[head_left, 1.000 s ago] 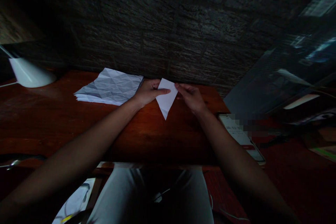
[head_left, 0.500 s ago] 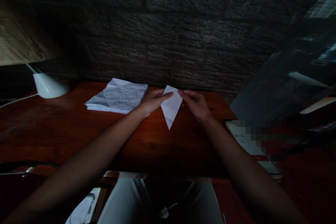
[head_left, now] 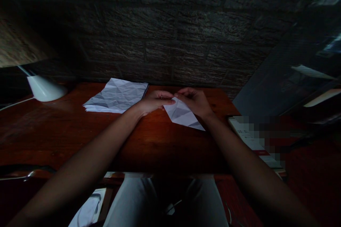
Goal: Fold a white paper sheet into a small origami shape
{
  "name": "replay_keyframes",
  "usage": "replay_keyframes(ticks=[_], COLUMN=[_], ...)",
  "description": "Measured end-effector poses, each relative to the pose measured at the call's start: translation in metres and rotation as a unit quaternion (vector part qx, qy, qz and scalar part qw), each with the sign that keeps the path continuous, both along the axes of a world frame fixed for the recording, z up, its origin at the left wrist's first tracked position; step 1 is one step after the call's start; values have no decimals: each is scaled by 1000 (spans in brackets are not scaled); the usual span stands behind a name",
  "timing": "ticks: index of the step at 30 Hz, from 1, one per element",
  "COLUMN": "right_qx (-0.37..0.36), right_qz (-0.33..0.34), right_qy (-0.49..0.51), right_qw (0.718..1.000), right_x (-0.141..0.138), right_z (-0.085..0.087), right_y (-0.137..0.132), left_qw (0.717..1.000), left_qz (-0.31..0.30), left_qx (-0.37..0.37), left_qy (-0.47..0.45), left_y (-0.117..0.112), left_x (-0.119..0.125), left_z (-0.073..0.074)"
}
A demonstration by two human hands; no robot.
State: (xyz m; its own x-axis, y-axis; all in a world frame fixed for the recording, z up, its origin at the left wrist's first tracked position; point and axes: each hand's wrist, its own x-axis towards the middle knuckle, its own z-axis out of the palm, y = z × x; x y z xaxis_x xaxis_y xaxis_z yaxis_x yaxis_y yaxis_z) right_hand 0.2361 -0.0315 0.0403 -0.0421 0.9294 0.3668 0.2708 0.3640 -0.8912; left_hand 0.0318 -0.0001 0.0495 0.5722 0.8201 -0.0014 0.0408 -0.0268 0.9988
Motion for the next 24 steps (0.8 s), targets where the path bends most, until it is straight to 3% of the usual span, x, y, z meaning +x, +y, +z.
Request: replay_keyframes(ticks=[5,10,14,24], right_qx=[-4,7,8,59], right_qz=[11,-104,-146,-17], right_qy=[-75,-207,-250,-187], right_qw=[997,973,957,980], right_x=[7,8,3,-9], right_z=[6,11,14,11], right_y=[-3,-7,-11,-15], left_qw=[996,982,969,963], left_qz=[75,107,128,121], left_qx=[20,-68,-108,-135], left_qy=[-50,-143,-184,-199], left_y=[5,7,7,6], left_x=[0,2,2,2], left_z=[-2,-4,-4,-2])
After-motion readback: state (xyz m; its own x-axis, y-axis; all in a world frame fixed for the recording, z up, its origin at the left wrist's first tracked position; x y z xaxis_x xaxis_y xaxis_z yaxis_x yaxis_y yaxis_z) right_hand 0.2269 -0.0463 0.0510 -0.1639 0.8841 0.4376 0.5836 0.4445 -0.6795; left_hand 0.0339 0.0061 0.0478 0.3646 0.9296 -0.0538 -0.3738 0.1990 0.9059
